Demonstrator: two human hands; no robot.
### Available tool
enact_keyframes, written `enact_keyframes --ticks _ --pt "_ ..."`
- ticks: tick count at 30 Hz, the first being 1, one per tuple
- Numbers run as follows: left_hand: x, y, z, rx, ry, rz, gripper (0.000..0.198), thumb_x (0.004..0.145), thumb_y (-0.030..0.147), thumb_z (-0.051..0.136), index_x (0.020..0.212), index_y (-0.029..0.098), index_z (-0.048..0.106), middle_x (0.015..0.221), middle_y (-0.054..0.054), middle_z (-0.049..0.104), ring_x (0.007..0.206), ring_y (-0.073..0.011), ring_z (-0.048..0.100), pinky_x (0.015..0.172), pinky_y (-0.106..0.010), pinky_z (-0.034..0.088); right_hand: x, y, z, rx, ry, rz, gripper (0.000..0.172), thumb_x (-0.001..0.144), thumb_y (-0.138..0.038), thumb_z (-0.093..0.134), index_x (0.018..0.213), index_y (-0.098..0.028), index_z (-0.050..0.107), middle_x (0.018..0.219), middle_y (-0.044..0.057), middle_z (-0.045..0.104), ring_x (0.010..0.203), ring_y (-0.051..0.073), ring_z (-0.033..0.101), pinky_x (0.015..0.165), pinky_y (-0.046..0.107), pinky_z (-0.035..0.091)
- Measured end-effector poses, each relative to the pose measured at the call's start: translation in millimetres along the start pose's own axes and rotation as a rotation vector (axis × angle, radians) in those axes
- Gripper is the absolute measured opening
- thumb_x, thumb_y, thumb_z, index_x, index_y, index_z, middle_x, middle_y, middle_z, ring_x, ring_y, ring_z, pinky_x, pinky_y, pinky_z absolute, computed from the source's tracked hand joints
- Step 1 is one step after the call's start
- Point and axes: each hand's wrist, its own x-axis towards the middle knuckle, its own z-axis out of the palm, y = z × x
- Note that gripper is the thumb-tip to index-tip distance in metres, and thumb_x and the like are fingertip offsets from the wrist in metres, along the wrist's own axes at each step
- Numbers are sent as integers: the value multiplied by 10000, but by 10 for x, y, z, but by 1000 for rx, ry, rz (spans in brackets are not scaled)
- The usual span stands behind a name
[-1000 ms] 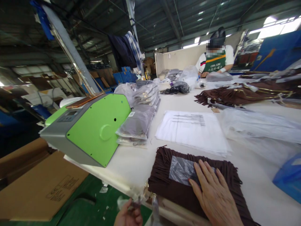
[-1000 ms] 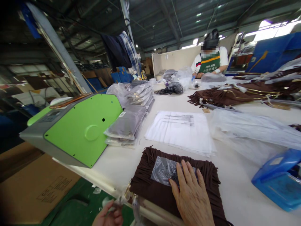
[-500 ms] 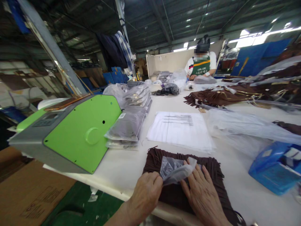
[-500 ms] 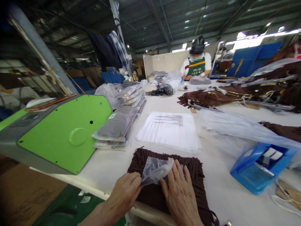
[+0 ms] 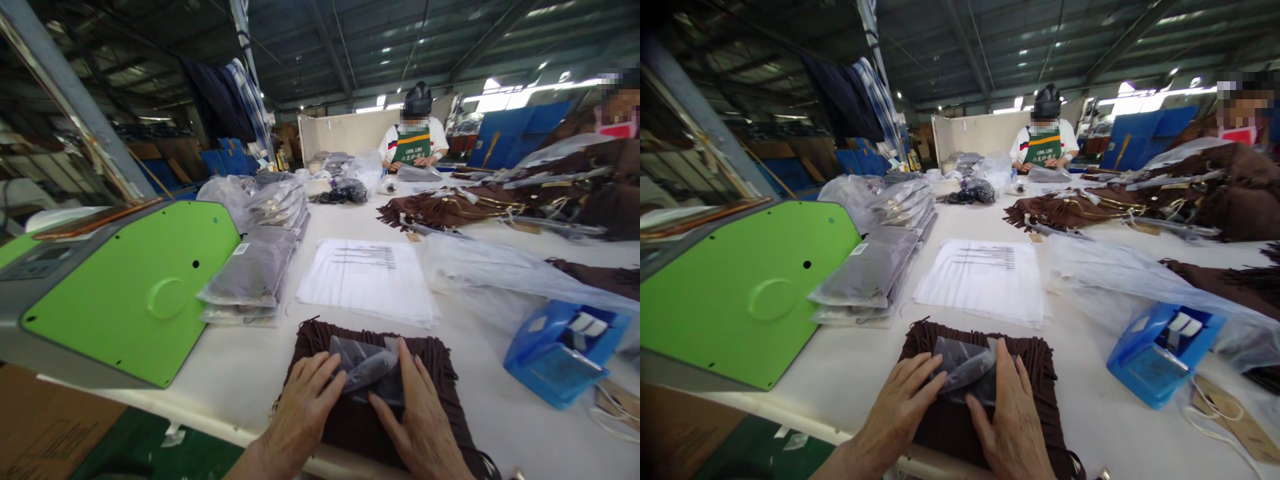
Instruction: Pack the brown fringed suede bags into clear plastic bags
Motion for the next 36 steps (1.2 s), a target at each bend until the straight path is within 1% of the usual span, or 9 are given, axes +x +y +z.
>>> enact_keyframes --ticks 3,7,10,15,19,25,28,31,36 --pt "-12 -36 25 -11 -48 69 383 936 191 235 1123 168 568 1083 -45 635 1015 -185 510 876 -333 376 55 1 -129 10 14 21 641 864 -269 439 1400 -28 185 1429 199 310 1316 256 305 984 407 403" --pt "-61 -52 65 32 -56 81 382 934 190 242 1144 186 562 1060 -33 652 975 -175 539 851 -328 380 175 26 -279 -85 -4 -280 474 815 -192 486 1278 -104 446 1380 137 419 1321 295 285 1077 503 209" --pt "-80 -41 74 52 -35 75 370 920 163 268 1131 191 570 1048 -38 655 971 -175 545 845 -331 383 224 46 -264 -138 -43 -427 400 785 -154 509 1182 -143 551 1299 100 520 1285 289 346 1090 510 150" --pt "-35 -7 -3 22 -43 57 351 917 194 292 1124 190 576 1063 -47 646 1001 -190 540 859 -346 393 183 28 -143 -34 12 -359 281 851 -192 461 1078 -208 626 999 31 676 1038 180 559 1107 438 156" --pt "15 -23 -68 0 -67 70 327 920 313 344 1109 194 583 1059 -53 647 996 -202 546 851 -357 413 122 -7 -114 78 107 -267 263 885 -196 408 922 -227 667 847 11 687 937 148 591 1096 422 206" --pt "80 -70 -53 -14 -59 160 345 902 350 391 1102 140 578 1041 -94 648 987 -230 551 810 -371 440 125 89 -164 -11 38 -395 217 856 -222 493 995 -220 660 914 9 706 920 124 618 1092 330 236" --pt "184 -76 -72 -87 -120 172 365 893 353 418 1154 128 540 1107 -101 627 1067 -247 523 844 -396 449 153 114 -192 -24 11 -408 230 853 -226 493 1020 -220 653 941 10 705 935 129 619 1103 352 214" --pt "276 -151 -133 -199 -131 87 332 905 324 411 1159 145 527 1114 -98 623 1082 -225 524 870 -390 461 146 104 -214 -18 -30 -410 255 847 -205 484 1052 -207 637 975 23 697 970 136 608 1111 377 194" --pt "46 -392 -337 -306 106 -298 191 898 186 429 1031 158 563 912 -62 646 875 -136 592 788 -252 499 59 106 -225 -48 -121 -410 371 798 -169 518 1164 -196 572 1136 58 640 1134 209 524 1105 491 153"
